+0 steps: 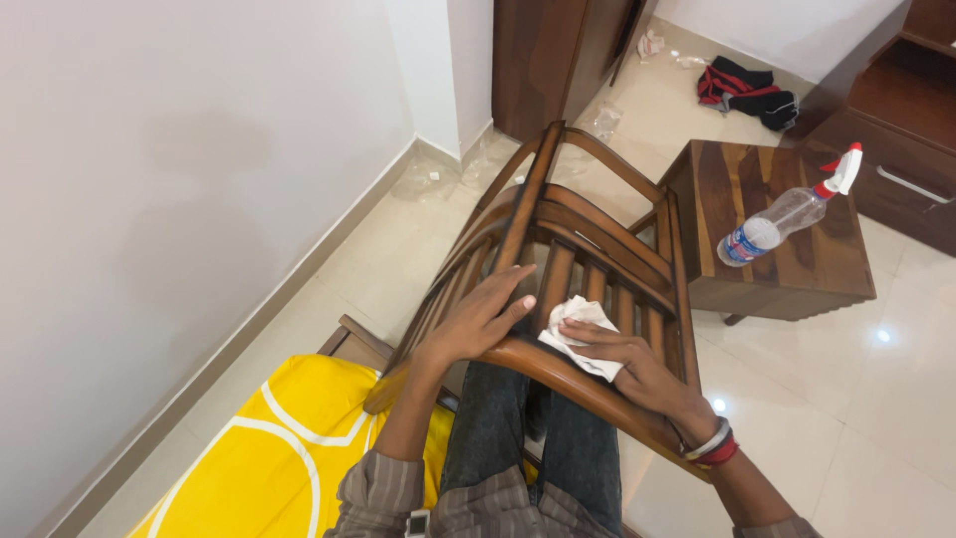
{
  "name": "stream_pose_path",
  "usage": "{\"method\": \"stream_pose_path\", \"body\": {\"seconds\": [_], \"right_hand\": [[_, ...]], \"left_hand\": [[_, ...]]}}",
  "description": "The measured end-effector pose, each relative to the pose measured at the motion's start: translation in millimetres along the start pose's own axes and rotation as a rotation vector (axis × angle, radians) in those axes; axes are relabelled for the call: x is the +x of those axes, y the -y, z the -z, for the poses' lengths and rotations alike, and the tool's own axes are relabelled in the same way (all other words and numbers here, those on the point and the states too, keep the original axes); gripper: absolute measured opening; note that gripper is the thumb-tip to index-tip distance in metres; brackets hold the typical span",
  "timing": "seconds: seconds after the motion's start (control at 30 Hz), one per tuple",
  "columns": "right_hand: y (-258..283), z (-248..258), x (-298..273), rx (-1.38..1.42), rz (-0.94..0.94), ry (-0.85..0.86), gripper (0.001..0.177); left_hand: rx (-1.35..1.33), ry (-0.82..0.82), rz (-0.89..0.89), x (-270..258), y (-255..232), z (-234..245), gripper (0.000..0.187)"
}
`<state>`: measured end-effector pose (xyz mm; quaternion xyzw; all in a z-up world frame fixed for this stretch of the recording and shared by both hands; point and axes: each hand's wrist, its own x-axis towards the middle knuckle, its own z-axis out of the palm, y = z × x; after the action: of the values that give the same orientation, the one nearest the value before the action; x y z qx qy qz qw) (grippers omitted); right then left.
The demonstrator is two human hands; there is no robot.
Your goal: The person wipes a wooden chair with a white cloth while seated. They spray the chair with a cleaning solution from a spray bottle and continue wiping the slats and frame. The chair remains on the floor throughout the task.
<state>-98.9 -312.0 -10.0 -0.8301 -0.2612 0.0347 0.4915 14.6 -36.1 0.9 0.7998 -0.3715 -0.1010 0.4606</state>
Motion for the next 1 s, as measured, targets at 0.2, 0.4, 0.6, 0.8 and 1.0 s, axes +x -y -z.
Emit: {"method": "stream_pose_path", "body": {"seconds": [0.2,0.4,0.6,0.8,1.0], "right_hand": [[-31,2,1,-0.225,-0.055,-0.165,0.079],[-76,3,39,-0.197,-0.068,-0.252,0.075],[-33,-5,-7,0.035,-0.176,-0.049,0.077],[3,-1,-41,0.149,-0.389,-0.067,0.063],[-63,4,16,-0.319,-0.111,-0.223,0.063]], "left_hand": [[0.024,-0.005,-0.036,1,1,3,0.059],[0.049,-0.011,-0.046,3,-3,2,0.054],[0.052,-0.004,-0.092,4,1,2,0.052],[0.070,0.009,-0.100,4,3,0,0.051],[0.135,0.020,-0.099,4,-5,3,0.049]]}}
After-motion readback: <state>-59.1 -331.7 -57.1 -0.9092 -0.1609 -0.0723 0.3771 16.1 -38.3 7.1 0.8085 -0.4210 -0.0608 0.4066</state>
